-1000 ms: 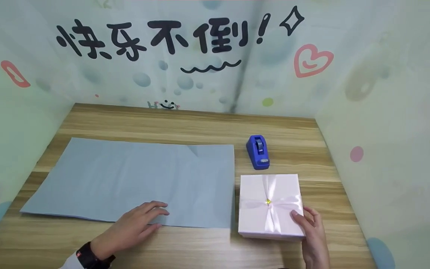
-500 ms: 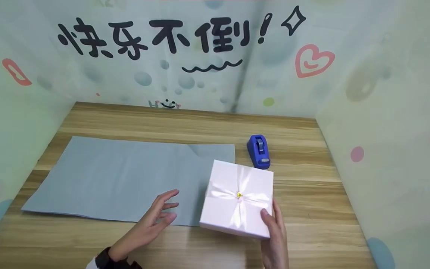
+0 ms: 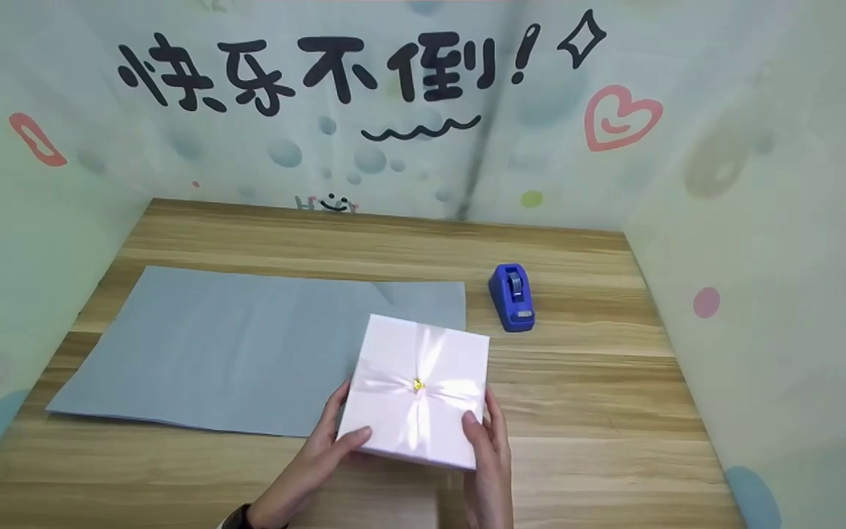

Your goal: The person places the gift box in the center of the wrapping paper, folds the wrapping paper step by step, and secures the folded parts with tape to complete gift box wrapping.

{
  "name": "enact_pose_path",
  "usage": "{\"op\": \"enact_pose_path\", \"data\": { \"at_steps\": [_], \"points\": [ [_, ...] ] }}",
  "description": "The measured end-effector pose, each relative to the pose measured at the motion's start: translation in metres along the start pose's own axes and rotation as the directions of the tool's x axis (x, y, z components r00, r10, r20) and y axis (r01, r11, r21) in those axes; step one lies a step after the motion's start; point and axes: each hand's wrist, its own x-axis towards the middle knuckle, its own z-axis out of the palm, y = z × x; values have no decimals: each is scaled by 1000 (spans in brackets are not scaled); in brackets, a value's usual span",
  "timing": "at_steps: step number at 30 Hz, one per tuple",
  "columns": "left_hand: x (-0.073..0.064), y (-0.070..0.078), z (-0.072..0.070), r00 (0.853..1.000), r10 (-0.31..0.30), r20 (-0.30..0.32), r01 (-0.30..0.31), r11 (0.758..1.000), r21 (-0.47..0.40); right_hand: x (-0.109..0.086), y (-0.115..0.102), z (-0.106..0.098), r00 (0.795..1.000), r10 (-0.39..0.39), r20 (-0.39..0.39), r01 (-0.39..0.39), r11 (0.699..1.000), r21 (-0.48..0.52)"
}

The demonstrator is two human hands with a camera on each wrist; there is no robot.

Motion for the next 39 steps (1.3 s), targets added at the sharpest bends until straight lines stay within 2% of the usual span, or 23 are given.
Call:
{"op": "enact_pose_path", "data": {
  "at_steps": [6,11,15,21,26,29,33,36,39],
  "points": [
    [6,-1,-3,991,-61,-122,53,996,-70,1,2,0,997,14,71,-11,998,-55],
    [11,-5,-19,973,-64,-221,52,997,-57,0,4,-8,999,-5,52,11,995,-104],
    [16,-5,-41,959,-71,-276,56,996,-63,-2,7,-18,997,-37,66,45,992,-122],
    [22,-2,-85,937,-56,-344,36,997,-64,-5,15,-34,988,-87,124,98,992,-82],
    [31,-2,-122,915,-49,-401,33,998,-45,-6,17,-42,990,-97,105,103,993,-56],
    [35,-3,-141,908,-78,-412,67,997,-40,-6,18,-45,991,-96,92,101,994,-47],
    [38,-6,-159,915,-107,-389,91,994,-60,-5,20,-47,991,-94,91,98,994,-44],
    [40,-7,-167,919,-132,-372,116,991,-64,-5,20,-48,989,-104,109,108,994,-31],
    [41,-6,-168,917,-148,-370,152,988,-17,-4,21,-49,981,-127,144,129,992,-11]
  ]
}}
